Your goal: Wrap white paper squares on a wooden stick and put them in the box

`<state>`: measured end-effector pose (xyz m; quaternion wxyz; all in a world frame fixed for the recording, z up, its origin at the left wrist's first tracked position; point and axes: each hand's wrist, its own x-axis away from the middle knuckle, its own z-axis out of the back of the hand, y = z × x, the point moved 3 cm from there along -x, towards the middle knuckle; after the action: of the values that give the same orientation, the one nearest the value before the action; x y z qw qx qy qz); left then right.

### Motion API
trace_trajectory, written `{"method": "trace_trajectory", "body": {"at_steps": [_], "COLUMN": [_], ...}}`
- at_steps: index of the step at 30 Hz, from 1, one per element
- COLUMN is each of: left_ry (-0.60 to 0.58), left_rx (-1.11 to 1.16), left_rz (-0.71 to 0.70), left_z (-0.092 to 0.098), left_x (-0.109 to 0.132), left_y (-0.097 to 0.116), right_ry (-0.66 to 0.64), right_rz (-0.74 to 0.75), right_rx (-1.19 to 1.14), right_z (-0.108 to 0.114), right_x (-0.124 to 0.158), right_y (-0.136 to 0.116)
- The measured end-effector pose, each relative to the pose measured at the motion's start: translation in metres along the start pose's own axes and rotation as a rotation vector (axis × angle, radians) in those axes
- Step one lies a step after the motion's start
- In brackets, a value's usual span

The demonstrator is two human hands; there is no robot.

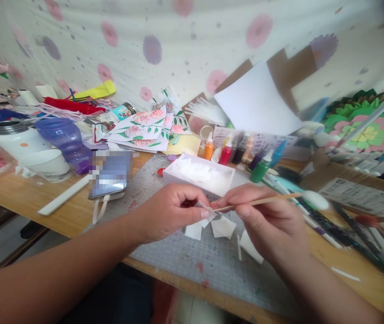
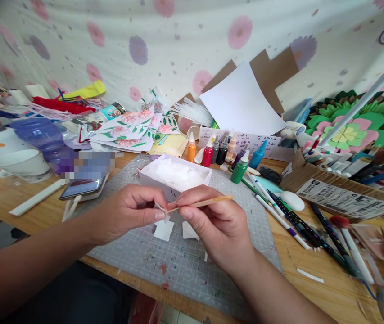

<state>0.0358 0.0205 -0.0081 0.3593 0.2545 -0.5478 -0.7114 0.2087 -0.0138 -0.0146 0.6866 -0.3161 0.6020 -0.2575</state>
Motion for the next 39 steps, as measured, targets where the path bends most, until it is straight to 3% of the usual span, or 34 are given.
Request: {"method": "trace_trajectory", "body": {"at_steps": [15, 17, 20, 21, 22, 25, 27, 32, 36, 39], "left_ry": [0.007, 0.117, 0.431, 0.484, 0.475, 0.252, 0.194, 0.275, 0.367, 0.467], "left_rx": [0.002, 0.000, -0.077, -0.103, -0.114, -0.067, -0.034, -0.008, -0.020, -0.172], "left_rz": [0.019, -0.015, -0.123, -0.145, -0.150, -0.086, -0.021, 0.083, 0.085, 0.093], "left_z": [-0.001, 0.003, 0.015, 0.016, 0.015, 0.003, -0.005, -0.006, 0.007, 0.021], "left_x": [-0.002, -0.003, 0.000, 0.001, 0.002, 0.000, -0.001, -0.007, -0.010, -0.014], "left_y": [-0.006, -0.006, -0.004, -0.003, -0.002, -0.002, -0.002, -0.003, -0.010, -0.015], "right_ry": [-0.037, -0.011, 0.066, 0.092, 0.109, 0.110, 0.101, 0.129, 0.306, 0.390], "right_rz": [0.044, 0.055, 0.039, 0.026, 0.014, 0.033, 0.051, -0.008, -0.157, -0.200], "right_rx": [0.107, 0.114, 0.122, 0.120, 0.120, 0.146, 0.179, 0.207, 0.210, 0.228], "right_z": [-0.002, -0.002, -0.001, -0.001, 0.000, -0.002, -0.004, -0.002, 0.012, 0.024], "right_x": [-0.007, -0.007, -0.006, -0.005, -0.004, -0.003, -0.002, -0.005, -0.009, -0.013], "right_y": [-0.003, -0.003, -0.001, 0.000, 0.001, 0.003, 0.004, 0.010, 0.028, 0.045]}}
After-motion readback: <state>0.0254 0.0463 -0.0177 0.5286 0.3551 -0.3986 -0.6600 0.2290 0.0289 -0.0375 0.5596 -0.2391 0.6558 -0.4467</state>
